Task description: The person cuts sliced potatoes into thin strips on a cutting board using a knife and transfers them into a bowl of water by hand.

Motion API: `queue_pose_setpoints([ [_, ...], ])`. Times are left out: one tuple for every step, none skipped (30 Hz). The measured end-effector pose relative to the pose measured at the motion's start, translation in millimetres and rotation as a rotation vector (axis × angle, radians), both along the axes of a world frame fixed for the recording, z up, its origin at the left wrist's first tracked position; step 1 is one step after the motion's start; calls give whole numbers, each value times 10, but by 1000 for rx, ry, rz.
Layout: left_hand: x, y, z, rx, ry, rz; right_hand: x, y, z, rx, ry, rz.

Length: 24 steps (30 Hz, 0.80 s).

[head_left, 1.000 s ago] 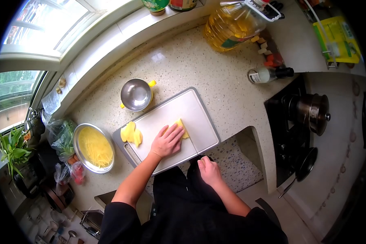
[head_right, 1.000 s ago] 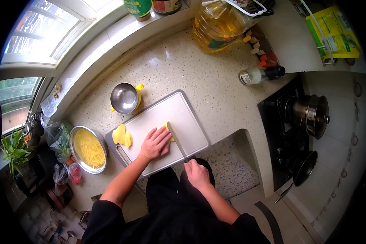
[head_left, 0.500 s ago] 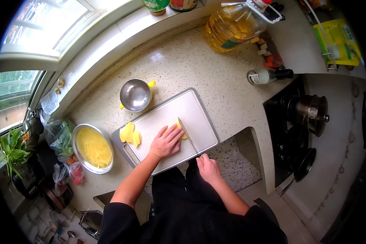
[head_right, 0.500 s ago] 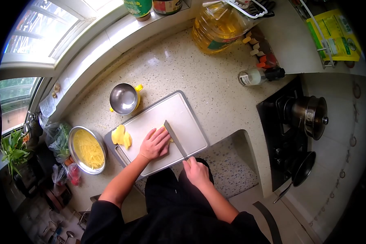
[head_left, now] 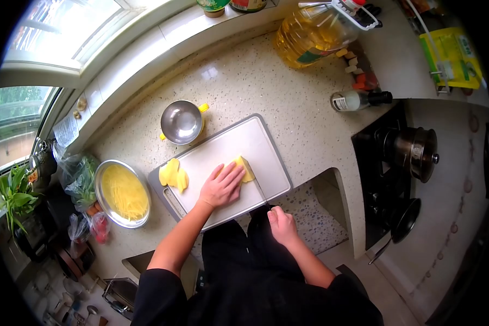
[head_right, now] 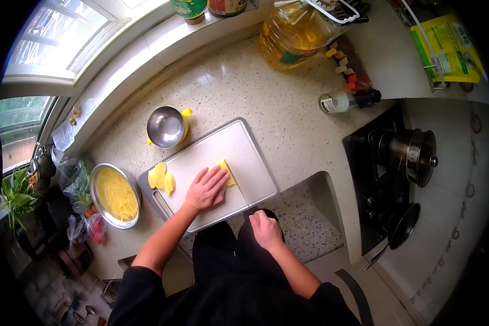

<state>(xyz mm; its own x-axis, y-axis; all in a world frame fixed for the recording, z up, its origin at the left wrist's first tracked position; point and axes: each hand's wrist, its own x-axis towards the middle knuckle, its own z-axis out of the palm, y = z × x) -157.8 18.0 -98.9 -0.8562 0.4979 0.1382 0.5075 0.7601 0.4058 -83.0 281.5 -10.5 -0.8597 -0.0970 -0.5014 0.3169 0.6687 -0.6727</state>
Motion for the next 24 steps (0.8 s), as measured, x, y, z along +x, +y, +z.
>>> queue_pose_setpoints([
  [0,3,-2,4,-2,0,21,2,-6,4,10,8],
  [1,3,-4,8,-5,1,39,1,-12,7,20,16],
  [2,2,-6,12,-8,1,51,-1,-20,5,29,15],
  [1,1,-11,12,-6,0,61,-6,-29,3,39,14],
  [0,1,-17,12,-4,0,69,-11,-35,2,47,12],
  [1,2,-18,13,-2,-1,71,-20,-33,-1,49,12],
  [3,2,-18,13,0,0,67,-31,-27,-3,52,12],
  [2,3,-17,14,2,0,62,-40,-24,-5,54,12],
  [1,4,-19,15,5,0,55,-47,-27,0,50,14],
  [1,3,-21,15,4,0,48,-52,-29,5,46,16],
  [2,1,-22,15,3,0,44,-58,-29,11,43,18],
  [0,1,-25,15,3,1,41,-67,-26,19,44,17],
  [-1,2,-28,15,2,0,40,-80,-20,26,45,16],
  [1,2,-29,15,1,0,41,-91,-15,33,46,15],
  [2,2,-26,15,0,0,45,-99,-22,48,55,20],
  [1,0,-24,16,-1,1,50,-105,-37,63,64,25],
  [0,-1,-22,18,-2,1,52,-108,-46,78,74,30],
  [-4,0,-19,20,-3,1,50,-107,-47,77,76,32],
  [-7,2,-14,20,-4,2,46,-102,-47,76,79,34],
  [-9,4,-8,20,-4,3,39,-98,-47,76,83,36],
  [-12,7,-2,20,-5,4,35,-97,-49,69,85,29],
  [-12,8,5,19,-9,3,38,-100,-50,62,86,22],
  [-13,6,11,18,-13,2,38,-102,-51,54,87,15],
  [-16,4,13,16,-17,1,31,-103,-53,50,89,15],
])
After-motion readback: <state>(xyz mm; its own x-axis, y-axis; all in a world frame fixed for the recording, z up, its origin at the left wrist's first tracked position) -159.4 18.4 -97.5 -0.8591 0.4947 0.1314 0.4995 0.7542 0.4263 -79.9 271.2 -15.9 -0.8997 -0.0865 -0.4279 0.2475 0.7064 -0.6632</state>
